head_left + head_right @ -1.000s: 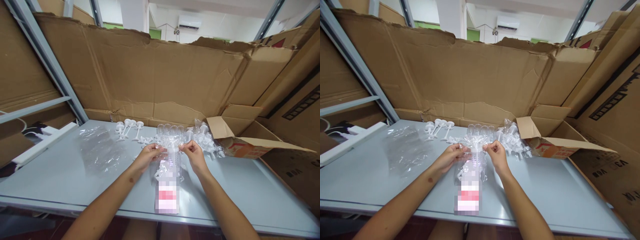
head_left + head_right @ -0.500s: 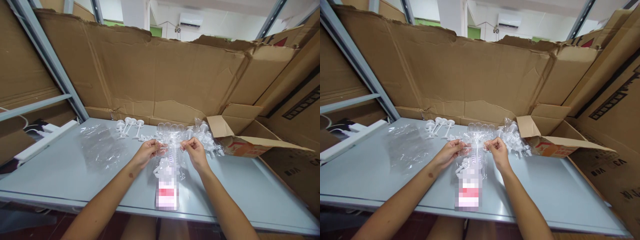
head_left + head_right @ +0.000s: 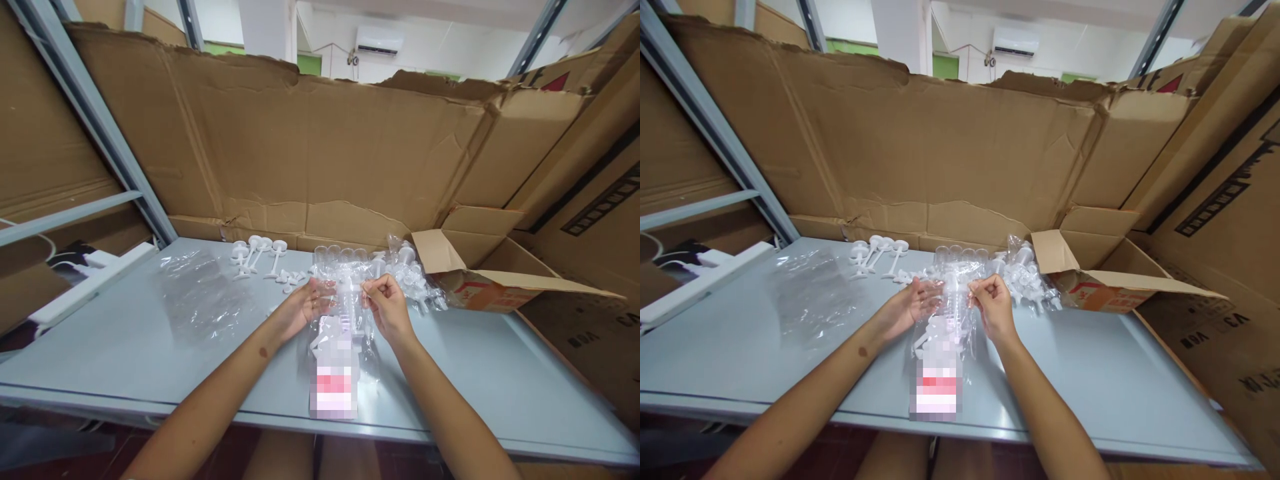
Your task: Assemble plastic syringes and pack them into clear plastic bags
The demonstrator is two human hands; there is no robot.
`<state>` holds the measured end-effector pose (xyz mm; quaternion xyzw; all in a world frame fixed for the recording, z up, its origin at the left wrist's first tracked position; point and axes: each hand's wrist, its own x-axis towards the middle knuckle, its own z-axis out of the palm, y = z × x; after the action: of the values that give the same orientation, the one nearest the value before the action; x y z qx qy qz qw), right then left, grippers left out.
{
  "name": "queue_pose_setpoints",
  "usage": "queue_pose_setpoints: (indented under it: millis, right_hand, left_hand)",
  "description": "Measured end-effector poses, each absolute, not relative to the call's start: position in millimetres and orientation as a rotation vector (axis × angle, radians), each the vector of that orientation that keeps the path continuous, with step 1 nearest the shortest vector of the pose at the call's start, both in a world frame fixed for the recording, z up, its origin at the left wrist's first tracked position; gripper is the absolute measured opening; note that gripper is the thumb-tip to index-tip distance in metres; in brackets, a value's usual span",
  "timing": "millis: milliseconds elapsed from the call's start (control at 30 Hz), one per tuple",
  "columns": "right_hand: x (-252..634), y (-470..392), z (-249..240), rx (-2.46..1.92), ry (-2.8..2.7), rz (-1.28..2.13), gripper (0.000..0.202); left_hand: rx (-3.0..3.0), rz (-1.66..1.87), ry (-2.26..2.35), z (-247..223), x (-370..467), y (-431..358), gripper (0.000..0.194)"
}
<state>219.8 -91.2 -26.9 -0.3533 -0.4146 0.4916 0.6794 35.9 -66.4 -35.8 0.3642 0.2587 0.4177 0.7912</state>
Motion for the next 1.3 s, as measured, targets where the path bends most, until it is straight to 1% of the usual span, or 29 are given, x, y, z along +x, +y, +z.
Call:
queue_pose_setpoints:
  millis: [67,233,400,467,567,667,767,900,1133,1300]
  right_hand:
    - [216,-93,-27,-0.779,-0.929,1.119,0.024]
    - [210,-95,-26,-0.738,-0.931,1.182,0.025]
    - [216,-93,-27,-0.816,-0.88,1.313,0.02]
    - [218,-93,-28,-0.839,-0.877,1.374,0.023]
    - [217,-94,-29,-0.922,-0.916,1.451,0.033]
    - [214,-96,-30,-0.989,-1.012,1.517,0.031]
    - [211,-98,-31,-0.956,-1.091,1.485,0.024]
    - [208,-98,-32,-0.955,-1.141,1.341,0.021]
    - [209,-97,-32,-0.919,-1.173,1.319,0.031]
    - [212,-95,-34,-0.874,-1.206,1.343,0.03]
  left_hand:
    - [0.799,0.839,0.561,-38,38,-69,0.044]
    - [0.9,0.788,0.58,-41,42,-73,0.027]
    - [1.017,0.89,0.652,-42,42,-70,0.028]
    - [1.057,0.922,0.695,-43,42,-69,0.028]
    - [1.122,0.932,0.708,-40,43,-71,0.031]
    - [1.195,0.92,0.677,-35,45,-77,0.032]
    - [1.24,0.95,0.679,-33,47,-81,0.029]
    - [1.238,0.979,0.709,-35,47,-81,0.03]
    - [1.176,0.994,0.662,-39,46,-75,0.026]
    - [1.117,1.012,0.692,-44,46,-72,0.026]
